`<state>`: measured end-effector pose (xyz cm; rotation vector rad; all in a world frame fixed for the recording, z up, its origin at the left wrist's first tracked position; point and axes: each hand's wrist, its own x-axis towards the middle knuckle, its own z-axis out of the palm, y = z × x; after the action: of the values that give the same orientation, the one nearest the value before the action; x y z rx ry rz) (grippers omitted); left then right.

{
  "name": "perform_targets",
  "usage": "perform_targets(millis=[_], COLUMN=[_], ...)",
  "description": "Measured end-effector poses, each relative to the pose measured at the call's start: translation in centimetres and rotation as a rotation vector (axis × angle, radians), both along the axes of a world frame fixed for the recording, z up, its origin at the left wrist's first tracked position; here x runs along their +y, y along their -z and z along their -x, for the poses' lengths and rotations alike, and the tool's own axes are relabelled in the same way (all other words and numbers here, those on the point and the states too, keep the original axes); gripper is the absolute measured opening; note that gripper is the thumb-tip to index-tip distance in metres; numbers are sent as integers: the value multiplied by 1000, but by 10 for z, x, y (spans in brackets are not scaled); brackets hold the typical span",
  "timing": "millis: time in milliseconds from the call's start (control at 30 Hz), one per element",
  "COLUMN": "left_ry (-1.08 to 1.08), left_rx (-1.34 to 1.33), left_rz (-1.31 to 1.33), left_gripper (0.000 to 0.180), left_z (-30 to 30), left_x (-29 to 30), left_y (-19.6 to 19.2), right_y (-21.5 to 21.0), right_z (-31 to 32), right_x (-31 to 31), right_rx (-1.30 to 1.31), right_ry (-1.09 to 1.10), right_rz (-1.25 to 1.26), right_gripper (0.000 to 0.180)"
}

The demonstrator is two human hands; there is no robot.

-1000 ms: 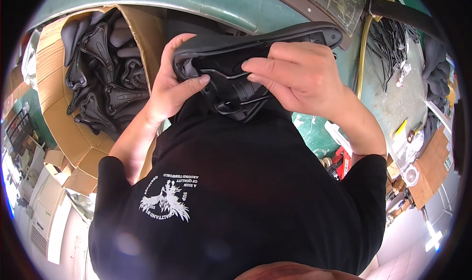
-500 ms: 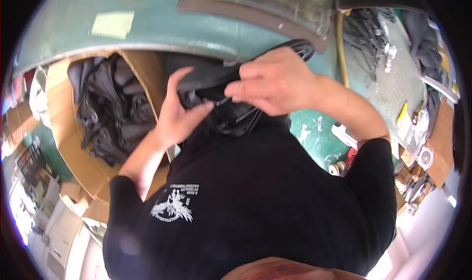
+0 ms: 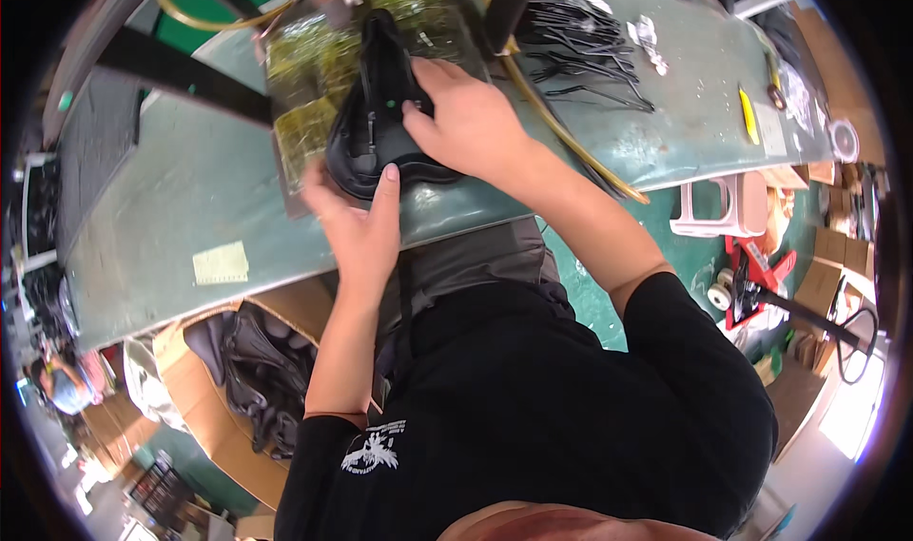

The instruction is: The person assembles bicycle saddles by taking saddle seats and metal rails, fitting the rails into the underside of each saddle by hand, and pressing them with a machine press.

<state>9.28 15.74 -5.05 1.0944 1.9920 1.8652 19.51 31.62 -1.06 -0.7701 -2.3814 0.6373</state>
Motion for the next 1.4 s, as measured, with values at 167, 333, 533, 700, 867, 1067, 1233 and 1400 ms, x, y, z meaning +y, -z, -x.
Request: perform_targets(millis=[167,333,533,700,867,1067,1233,1400], left_ry=[-104,-146,-151,-176,-204,31,713,1079], left_rx=[807,801,817,786,657,138,-855,-870], left_rz=[148,-3,-36,-59,125,256,211,-56], left_gripper=[26,20,18,32,45,44,51,64], left_z=[43,74,78,68,64,94,62,40], left_x=[54,88,94,84,77,54,28,5], left_y=[-28,-9,-5,-5,-15,-25,-48,-71], right_y=[13,20,29,25,14,-16,-8,10], right_z=[19,48,50,41,28,-26,-76,-109], right_x=[17,35,36,23,18,18,9,25], right_rx=[45,130,295,304,206,323,108,614], right_ry=[43,80,123,175,165,-97,-41,390], right_rz=[-172,-335,-293,-177,74,414,-150,429], right_gripper=[50,36,47,74,80,61,79,62])
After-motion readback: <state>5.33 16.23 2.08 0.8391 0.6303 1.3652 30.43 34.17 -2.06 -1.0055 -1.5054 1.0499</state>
